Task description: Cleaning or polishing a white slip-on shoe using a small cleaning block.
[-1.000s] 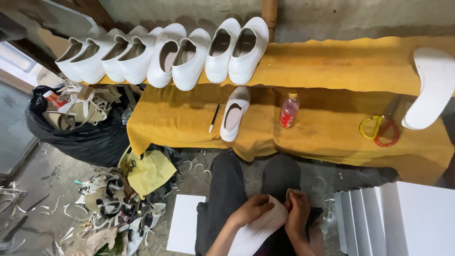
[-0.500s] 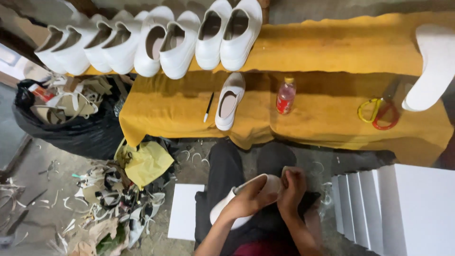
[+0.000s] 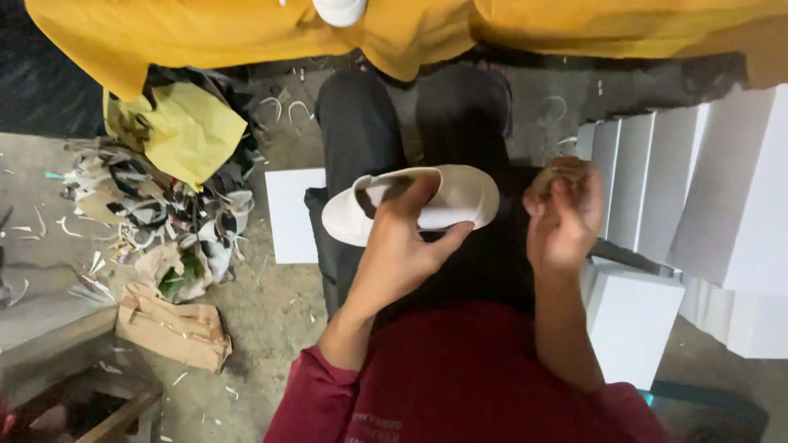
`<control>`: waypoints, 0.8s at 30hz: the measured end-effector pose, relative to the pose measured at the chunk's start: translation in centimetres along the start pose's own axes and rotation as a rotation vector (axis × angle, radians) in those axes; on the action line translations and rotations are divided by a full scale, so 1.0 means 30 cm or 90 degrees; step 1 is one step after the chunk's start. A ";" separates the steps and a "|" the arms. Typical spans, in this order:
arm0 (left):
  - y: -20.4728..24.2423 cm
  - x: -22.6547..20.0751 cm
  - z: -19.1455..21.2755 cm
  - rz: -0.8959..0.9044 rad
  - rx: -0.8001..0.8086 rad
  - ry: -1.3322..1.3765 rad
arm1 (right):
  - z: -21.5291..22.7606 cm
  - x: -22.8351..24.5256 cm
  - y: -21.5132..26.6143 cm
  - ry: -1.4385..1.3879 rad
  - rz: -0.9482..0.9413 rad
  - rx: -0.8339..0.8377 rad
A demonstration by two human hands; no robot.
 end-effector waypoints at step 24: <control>0.153 -0.186 0.014 -0.446 0.000 0.115 | -0.298 0.162 0.096 0.115 0.039 0.138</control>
Point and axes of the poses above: each hand's wrist, its own y-axis away from the middle knuckle, its own z-axis out of the back of the hand, x = y × z, the point moved 10 cm from there along -y, towards the middle knuckle, and after that the axes turned 9 degrees about -z, right-handed, at the moved point
